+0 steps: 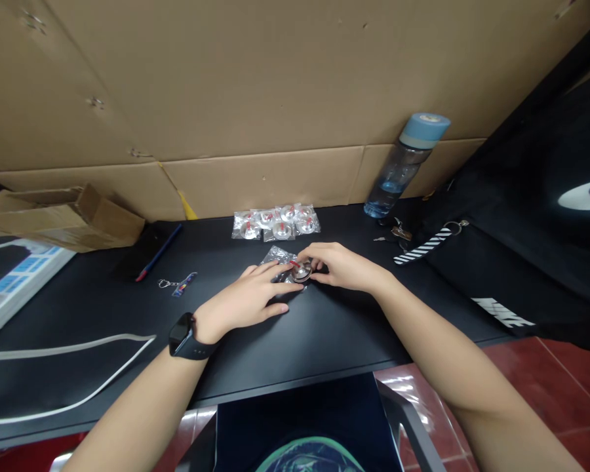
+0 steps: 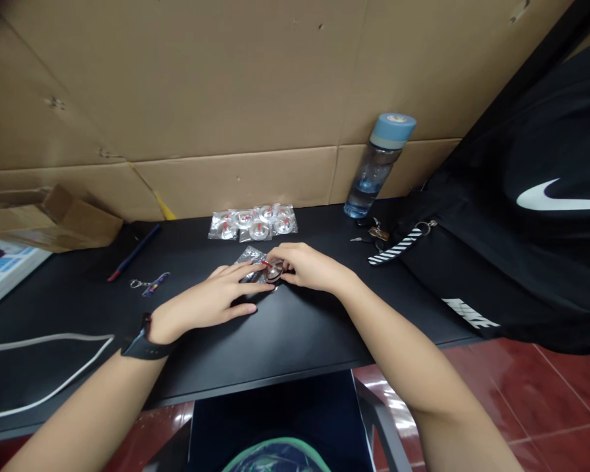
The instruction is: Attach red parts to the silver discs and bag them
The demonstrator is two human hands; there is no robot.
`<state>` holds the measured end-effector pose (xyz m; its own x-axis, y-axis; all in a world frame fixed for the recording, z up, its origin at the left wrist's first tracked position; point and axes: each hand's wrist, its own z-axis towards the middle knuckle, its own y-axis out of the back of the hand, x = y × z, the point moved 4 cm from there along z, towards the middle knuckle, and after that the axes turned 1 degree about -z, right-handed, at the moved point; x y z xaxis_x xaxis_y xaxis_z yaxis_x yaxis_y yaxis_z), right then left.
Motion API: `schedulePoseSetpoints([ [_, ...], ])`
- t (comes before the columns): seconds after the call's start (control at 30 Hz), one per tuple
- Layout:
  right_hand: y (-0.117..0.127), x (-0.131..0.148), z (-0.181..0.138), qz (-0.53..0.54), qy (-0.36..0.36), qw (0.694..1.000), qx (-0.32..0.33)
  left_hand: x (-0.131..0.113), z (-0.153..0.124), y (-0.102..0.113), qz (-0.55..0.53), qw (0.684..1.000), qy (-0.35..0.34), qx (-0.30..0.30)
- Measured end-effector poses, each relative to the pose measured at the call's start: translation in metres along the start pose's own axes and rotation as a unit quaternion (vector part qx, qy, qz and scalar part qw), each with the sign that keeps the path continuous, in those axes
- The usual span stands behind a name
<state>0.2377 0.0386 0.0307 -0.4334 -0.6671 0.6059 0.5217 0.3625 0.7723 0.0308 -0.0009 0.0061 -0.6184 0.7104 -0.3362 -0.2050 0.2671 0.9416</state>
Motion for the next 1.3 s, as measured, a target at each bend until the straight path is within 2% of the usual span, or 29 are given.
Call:
schedulePoseSetpoints([
  [0.53,-0.008,0.002,0.006,-0.054,-0.032,0.998,0.001,0.0,0.0,0.0,-0.003,1.0,0.002,0.014],
  [0.8,0.0,-0.001,0.001,-0.045,-0.016,0.999,0.012,0.002,0.0,0.0,-0.004,1.0,0.004,0.018],
  [1.07,-0.011,0.004,0.006,-0.075,-0.056,0.995,-0.014,0.003,0.001,-0.001,0.007,1.0,0.003,0.018],
  [1.3,-0.006,-0.001,0.003,-0.067,-0.043,0.997,0.014,0.004,0.001,-0.002,0.003,1.0,-0.001,0.017],
])
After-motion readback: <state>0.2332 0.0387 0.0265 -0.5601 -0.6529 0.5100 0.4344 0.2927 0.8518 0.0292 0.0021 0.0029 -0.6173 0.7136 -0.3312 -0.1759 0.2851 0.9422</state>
